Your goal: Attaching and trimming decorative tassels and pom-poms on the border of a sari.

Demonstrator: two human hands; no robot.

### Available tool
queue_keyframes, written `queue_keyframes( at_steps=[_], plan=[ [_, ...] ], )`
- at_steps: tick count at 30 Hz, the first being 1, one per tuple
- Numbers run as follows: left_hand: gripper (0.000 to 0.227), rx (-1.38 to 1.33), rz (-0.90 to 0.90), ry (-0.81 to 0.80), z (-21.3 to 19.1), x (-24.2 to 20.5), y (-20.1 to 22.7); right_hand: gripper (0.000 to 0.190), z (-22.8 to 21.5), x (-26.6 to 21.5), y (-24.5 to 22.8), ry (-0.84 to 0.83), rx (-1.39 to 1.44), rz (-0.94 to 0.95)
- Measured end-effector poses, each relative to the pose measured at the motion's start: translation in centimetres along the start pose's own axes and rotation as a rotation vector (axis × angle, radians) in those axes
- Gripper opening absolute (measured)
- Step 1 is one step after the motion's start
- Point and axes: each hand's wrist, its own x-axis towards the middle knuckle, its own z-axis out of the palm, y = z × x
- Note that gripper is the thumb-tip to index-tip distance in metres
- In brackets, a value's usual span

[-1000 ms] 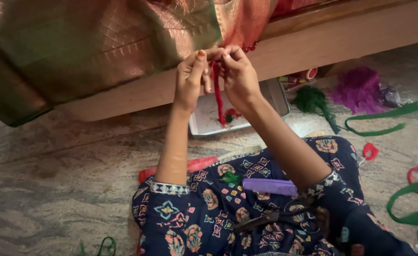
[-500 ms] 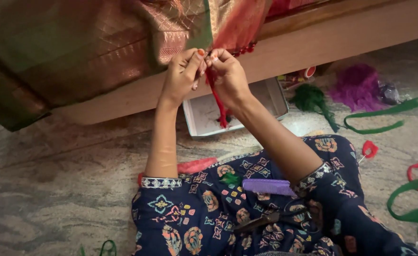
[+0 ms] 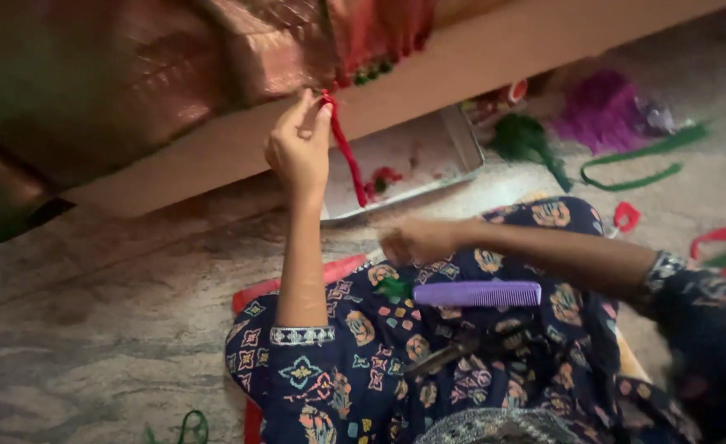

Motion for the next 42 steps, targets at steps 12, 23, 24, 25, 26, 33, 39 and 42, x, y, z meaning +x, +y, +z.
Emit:
queue_keyframes(
  at_steps=[12,23,24,25,26,33,39,42],
  plan=[
    [0.032,0.334,0.182,0.077,0.9,1.1,0.5,0.042,11.1,-15.1,0.9,-0.617,-0.421,0.335],
    [0.017,-0.271,-0.164,-0.087,0.6,0.8,-3.5,0.043,7.0,-17.1,2.6,-0.52,-0.331,0.212],
    [0.015,-0.407,-0.3,-0.131,0.5,0.8,-3.6,0.041,6.2,-17.4,2.7,-0.509,-0.269,0.251],
    [0.015,-0.407,-0.3,-0.127,0.5,0.7,-4.2,0.041,5.0,-17.4,2.5,-0.512,-0.272,0.249],
    [0.014,-0.526,-0.36,-0.159,0.6,0.8,-4.7,0.036,3.7,-17.3,2.3,-0.431,-0.143,0.222],
    [0.013,-0.946,-0.561,-0.212,1.1,0.8,-5.1,0.044,-3.6,-14.4,0.0,0.163,0.275,-0.007],
    [0.01,-1.145,-0.546,-0.262,1.7,0.3,-6.4,0.047,-6.0,-11.7,-3.0,0.263,0.528,0.324],
    [0.009,-1.144,-0.556,-0.253,1.7,0.2,-6.0,0.046,-5.2,-10.9,-1.6,0.285,0.786,0.301]
  ],
)
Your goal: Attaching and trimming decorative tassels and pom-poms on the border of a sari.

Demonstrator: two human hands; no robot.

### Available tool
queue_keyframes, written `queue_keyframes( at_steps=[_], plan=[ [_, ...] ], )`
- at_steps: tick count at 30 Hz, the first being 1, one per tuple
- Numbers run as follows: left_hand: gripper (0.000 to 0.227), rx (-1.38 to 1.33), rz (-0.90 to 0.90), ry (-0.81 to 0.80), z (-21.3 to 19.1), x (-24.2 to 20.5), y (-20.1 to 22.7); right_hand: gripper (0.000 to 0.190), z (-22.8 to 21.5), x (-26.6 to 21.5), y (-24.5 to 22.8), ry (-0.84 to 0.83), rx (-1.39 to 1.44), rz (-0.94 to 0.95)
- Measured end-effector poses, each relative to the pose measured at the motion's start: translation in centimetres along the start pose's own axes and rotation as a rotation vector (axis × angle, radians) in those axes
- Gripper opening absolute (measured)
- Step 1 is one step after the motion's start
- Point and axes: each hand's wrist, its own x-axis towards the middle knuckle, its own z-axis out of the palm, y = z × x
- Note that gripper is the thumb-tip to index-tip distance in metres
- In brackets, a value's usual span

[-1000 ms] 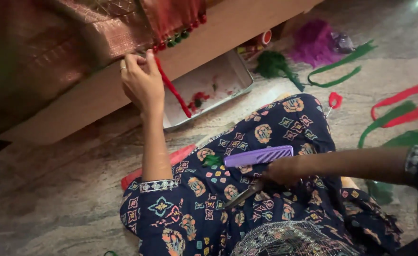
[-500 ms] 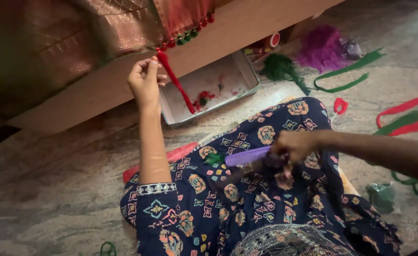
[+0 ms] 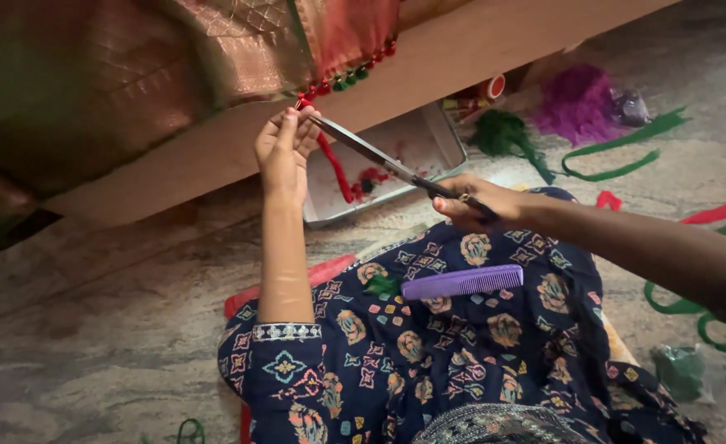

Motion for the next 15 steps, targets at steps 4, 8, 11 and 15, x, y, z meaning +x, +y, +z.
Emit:
queue_keyframes(
  at_steps=[4,8,11,15],
  plan=[
    [0.01,0.007,0.01,0.016,-0.3,0.0,-0.1,0.043,0.1,0.9,0.3,-0.004,0.132,0.017],
    [0.009,0.054,0.017,0.034,-0.3,-0.1,0.1,0.043,0.1,1.6,-0.4,-0.06,0.215,0.006],
    [0.009,0.064,0.024,0.008,0.1,-0.3,0.4,0.042,0.0,1.9,-0.6,-0.078,0.263,0.005],
    [0.008,0.061,0.013,0.003,0.2,-0.3,0.3,0.042,-0.1,2.1,-0.7,-0.099,0.247,-0.058]
  ],
)
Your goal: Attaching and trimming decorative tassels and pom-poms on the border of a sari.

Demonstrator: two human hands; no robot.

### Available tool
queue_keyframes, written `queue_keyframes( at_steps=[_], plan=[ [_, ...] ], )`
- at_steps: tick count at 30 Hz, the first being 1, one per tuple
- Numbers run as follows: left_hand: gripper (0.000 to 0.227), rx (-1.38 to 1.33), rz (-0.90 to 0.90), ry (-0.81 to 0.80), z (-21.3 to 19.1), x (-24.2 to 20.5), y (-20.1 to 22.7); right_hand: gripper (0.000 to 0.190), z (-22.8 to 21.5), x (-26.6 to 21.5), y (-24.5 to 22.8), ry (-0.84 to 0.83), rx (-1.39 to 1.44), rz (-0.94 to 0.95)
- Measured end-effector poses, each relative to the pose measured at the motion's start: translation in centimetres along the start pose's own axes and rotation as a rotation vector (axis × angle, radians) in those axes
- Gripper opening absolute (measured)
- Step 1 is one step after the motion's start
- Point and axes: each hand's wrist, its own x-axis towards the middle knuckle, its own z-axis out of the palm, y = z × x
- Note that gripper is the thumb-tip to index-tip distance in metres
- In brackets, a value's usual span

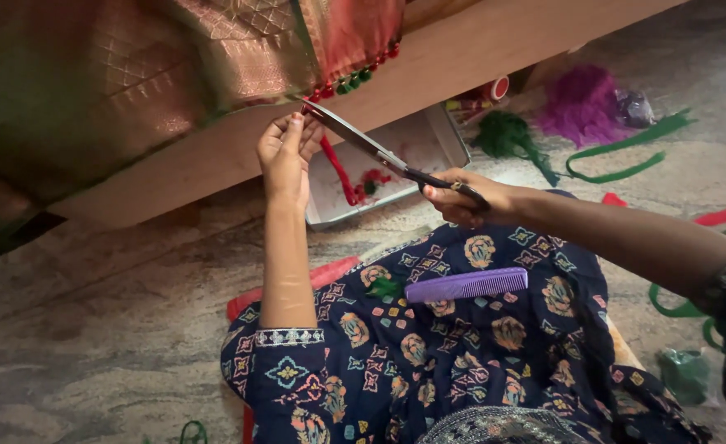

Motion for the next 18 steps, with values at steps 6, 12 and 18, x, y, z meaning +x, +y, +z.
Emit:
queue_keyframes(
  at_steps=[6,12,18],
  plan=[
    [0.007,0.001,0.023,-0.038,0.3,-0.2,0.4,0.034,0.1,0.0,-0.3,0.058,-0.076,0.025],
    [0.007,0.01,0.006,-0.003,0.5,-0.2,0.7,0.034,1.0,-0.4,-1.6,0.078,-0.162,0.052],
    [0.011,0.537,0.078,0.264,-0.6,1.3,1.0,0.036,-0.6,-0.8,0.2,0.099,-0.172,0.041]
  ],
)
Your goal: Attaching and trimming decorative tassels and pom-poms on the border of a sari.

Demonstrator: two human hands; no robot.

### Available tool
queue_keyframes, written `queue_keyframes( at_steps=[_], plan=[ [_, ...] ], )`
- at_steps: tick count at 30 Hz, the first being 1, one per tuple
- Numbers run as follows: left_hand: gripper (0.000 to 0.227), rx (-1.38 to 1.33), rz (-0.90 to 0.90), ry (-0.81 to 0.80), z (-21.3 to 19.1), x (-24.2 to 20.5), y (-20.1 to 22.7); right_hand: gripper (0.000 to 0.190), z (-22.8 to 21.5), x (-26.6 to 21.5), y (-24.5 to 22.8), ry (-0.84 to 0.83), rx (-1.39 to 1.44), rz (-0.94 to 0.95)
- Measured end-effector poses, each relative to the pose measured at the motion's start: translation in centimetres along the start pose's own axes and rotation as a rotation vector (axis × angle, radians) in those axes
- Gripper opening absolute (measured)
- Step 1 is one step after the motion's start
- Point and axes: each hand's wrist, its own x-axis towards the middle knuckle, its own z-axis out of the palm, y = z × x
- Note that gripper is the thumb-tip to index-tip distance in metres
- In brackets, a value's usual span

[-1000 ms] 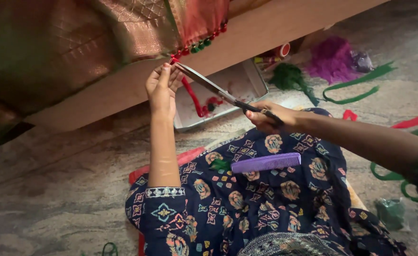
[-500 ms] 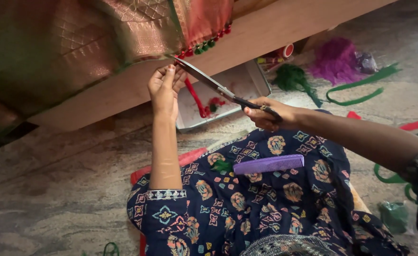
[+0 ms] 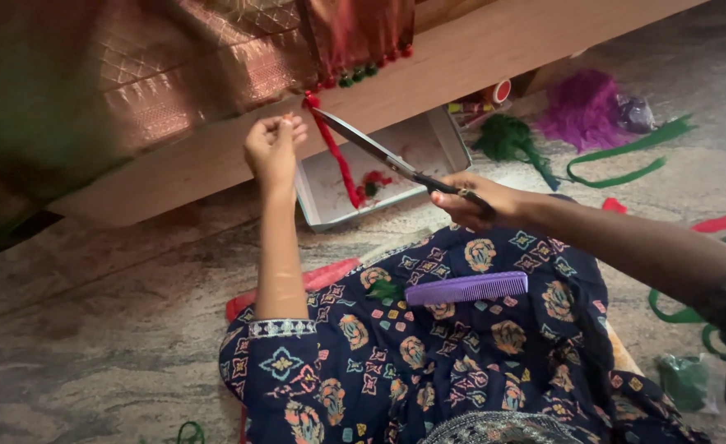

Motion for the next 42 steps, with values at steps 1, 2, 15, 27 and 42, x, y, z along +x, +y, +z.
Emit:
queue_keyframes(
  at_steps=[1,2,15,27,42],
  plan=[
    [0.011,-0.003,0.002,0.002,-0.4,0.4,0.1,0.036,-0.1,-0.3,-0.1,-0.001,-0.004,0.0],
    [0.017,0.327,0.138,0.087,-0.8,0.7,0.2,0.039,-0.2,-0.5,-0.1,0.01,-0.015,0.0],
    [0.02,0.142,0.177,-0.261,0.6,1.7,1.8,0.039,-1.5,-2.3,-0.7,0.066,-0.167,0.069],
    [0.027,0.026,0.158,-0.371,1.1,2.6,-1.4,0.038,-6.6,-2.0,-2.7,0.057,-0.496,-0.024],
    [0.027,-0.09,0.14,-0.363,1.8,-1.4,-1.9,0.081,-10.5,-0.4,-8.8,0.244,-1.542,-0.146]
  ],
)
